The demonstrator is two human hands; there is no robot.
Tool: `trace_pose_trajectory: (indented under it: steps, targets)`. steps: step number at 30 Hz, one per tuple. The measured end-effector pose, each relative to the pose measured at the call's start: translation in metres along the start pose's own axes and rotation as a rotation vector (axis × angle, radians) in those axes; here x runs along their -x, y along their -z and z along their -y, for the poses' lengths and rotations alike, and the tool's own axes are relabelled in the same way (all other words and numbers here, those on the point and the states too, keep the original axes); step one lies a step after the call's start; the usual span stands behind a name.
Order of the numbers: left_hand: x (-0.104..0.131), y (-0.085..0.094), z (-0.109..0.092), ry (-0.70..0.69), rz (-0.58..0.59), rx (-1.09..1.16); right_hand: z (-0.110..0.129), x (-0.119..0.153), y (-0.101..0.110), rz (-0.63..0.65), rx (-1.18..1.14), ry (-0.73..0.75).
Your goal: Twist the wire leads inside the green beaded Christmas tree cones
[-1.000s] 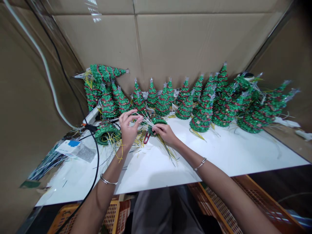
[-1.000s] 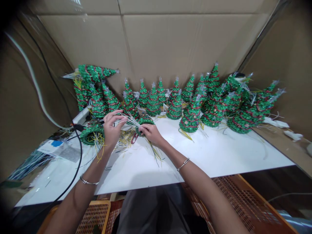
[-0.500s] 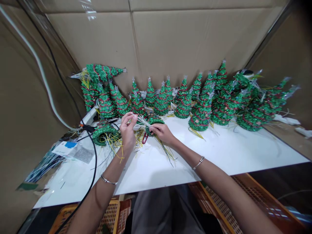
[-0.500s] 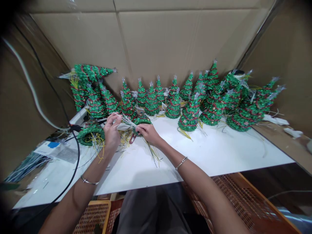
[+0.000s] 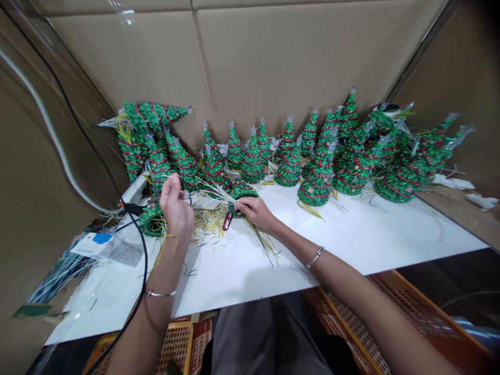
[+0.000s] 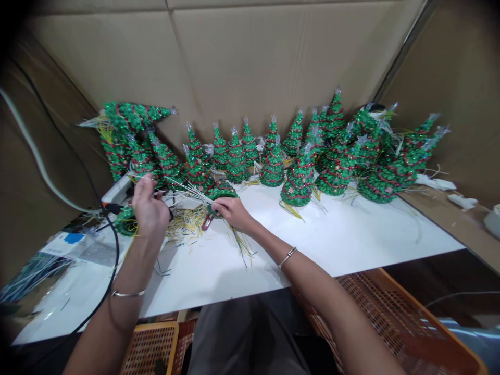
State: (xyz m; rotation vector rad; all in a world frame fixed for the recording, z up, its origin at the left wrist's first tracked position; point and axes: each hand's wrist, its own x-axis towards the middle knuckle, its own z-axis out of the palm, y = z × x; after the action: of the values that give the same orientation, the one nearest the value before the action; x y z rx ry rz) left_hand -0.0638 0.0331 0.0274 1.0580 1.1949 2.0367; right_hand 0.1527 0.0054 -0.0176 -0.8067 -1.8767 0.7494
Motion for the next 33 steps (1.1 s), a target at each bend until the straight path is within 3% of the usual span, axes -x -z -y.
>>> trace_pose_trajectory:
  steps: [2, 5, 8, 10, 15, 19, 22, 27, 30, 33]
  targets:
    - [-0.003, 0.002, -0.003, -0.019, 0.003, 0.015, 0.0, 0.0, 0.0, 0.001, -0.012, -0.011]
    - [0.006, -0.003, -0.01, -0.133, 0.106, -0.013, 0.001, 0.0, 0.0, 0.002, -0.027, -0.016]
    - [0.02, -0.01, -0.021, -0.282, 0.236, -0.154, 0.002, 0.0, 0.001, 0.005, -0.021, -0.007]
    - [0.026, -0.012, -0.025, -0.338, 0.26, -0.259, 0.002, 0.0, 0.001, 0.006, 0.001, 0.0]
    - [0.019, -0.009, -0.016, -0.299, 0.165, -0.226, 0.0, 0.0, 0.001, 0.001, -0.01, -0.007]
    - [0.004, -0.005, -0.009, -0.182, -0.046, -0.075, 0.0, 0.0, 0.001, -0.012, -0.034, -0.034]
    - [0.01, -0.001, -0.017, -0.264, -0.113, -0.147, 0.0, 0.0, 0.0, -0.032, -0.096, -0.074]
    - [0.046, -0.007, -0.037, -0.589, 0.092, -0.483, 0.0, 0.0, -0.001, -0.045, -0.091, -0.075]
    - [0.056, -0.012, -0.039, -0.644, 0.3, -0.576, 0.0, 0.0, 0.001, -0.019, 0.018, 0.019]
    - [0.053, -0.013, -0.034, -0.664, 0.408, -0.638, -0.001, -0.001, 0.002, -0.002, 0.079, 0.084]
